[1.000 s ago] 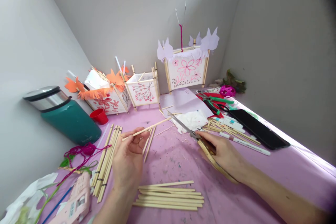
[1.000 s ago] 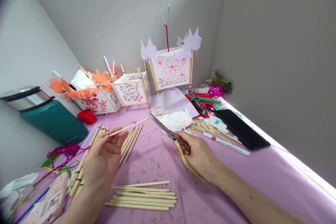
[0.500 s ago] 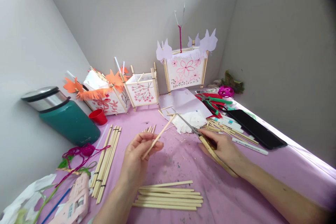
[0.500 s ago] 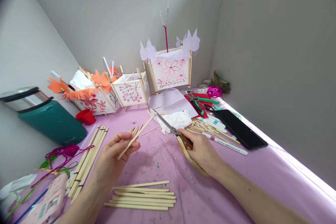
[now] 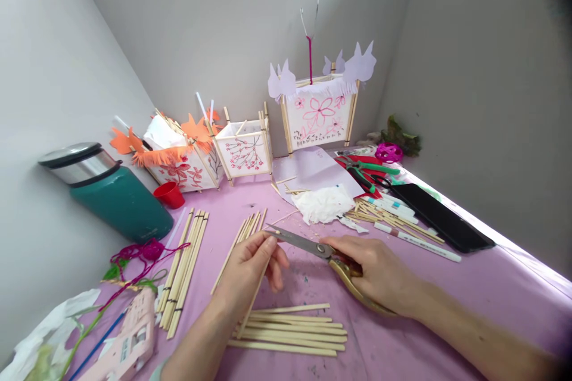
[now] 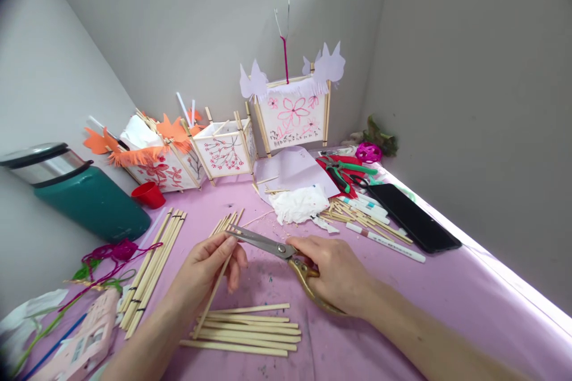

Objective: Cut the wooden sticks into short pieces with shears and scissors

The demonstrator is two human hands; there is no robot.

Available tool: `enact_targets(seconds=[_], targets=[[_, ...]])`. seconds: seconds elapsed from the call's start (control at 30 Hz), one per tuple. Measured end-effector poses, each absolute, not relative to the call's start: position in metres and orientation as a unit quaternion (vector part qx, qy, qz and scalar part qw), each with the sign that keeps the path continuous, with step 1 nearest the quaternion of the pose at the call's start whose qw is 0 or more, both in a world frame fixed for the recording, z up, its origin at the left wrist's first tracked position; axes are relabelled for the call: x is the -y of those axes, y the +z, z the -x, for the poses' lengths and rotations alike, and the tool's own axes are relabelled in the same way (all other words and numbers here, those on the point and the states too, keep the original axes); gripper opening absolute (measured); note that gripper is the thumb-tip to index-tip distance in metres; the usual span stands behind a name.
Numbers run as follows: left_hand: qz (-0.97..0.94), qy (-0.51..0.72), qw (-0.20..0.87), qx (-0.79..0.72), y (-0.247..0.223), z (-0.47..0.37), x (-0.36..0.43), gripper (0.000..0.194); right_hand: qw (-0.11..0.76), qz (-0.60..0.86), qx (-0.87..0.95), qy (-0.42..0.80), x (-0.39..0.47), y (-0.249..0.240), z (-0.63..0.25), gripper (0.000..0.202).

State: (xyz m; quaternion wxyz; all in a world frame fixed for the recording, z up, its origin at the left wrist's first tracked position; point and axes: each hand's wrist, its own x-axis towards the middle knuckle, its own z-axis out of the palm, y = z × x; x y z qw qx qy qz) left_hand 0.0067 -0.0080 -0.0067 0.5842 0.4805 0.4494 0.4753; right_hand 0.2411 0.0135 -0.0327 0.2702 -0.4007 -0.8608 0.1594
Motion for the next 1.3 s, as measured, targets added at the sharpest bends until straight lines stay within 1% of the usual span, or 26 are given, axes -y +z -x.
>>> enact_targets(seconds=[0.17, 0.33, 0.53, 0.7, 0.83, 0.9, 1.07, 1.13, 1.3], targets=[[-0.459, 0.497, 0.581, -0.452, -0.008, -0.01, 0.009, 0.025, 0.283, 0.402, 0.861, 0.133, -0.01, -0.04, -0.24, 0.044], [-0.446, 0.504, 0.593, -0.442, -0.004, -0.01, 0.009, 0.026, 0.282, 0.405, 0.862, 0.114, -0.01, -0.041, -0.24, 0.047], [-0.424, 0.499, 0.628, -0.42, -0.005, -0.01, 0.009, 0.028, 0.29, 0.404, 0.855, 0.145, -0.013, -0.043, -0.238, 0.037], [-0.415, 0.509, 0.643, -0.395, -0.003, -0.012, 0.01, 0.021, 0.286, 0.422, 0.843, 0.169, -0.012, -0.035, -0.238, 0.024], [-0.407, 0.508, 0.648, -0.395, -0.001, -0.012, 0.011, 0.025, 0.277, 0.43, 0.842, 0.175, -0.013, -0.031, -0.24, 0.02], [-0.393, 0.517, 0.645, -0.403, -0.001, -0.012, 0.011, 0.027, 0.272, 0.434, 0.844, 0.162, -0.014, -0.033, -0.241, 0.025], [-0.373, 0.521, 0.638, -0.428, -0.003, -0.011, 0.011, 0.03, 0.266, 0.439, 0.853, 0.095, -0.015, -0.041, -0.241, 0.051], [-0.375, 0.517, 0.636, -0.433, -0.002, -0.012, 0.011, 0.032, 0.263, 0.442, 0.855, 0.07, -0.014, -0.043, -0.24, 0.054], [-0.37, 0.53, 0.62, -0.446, 0.0, -0.015, 0.013, 0.037, 0.275, 0.446, 0.852, 0.025, -0.011, -0.046, -0.238, 0.056]])
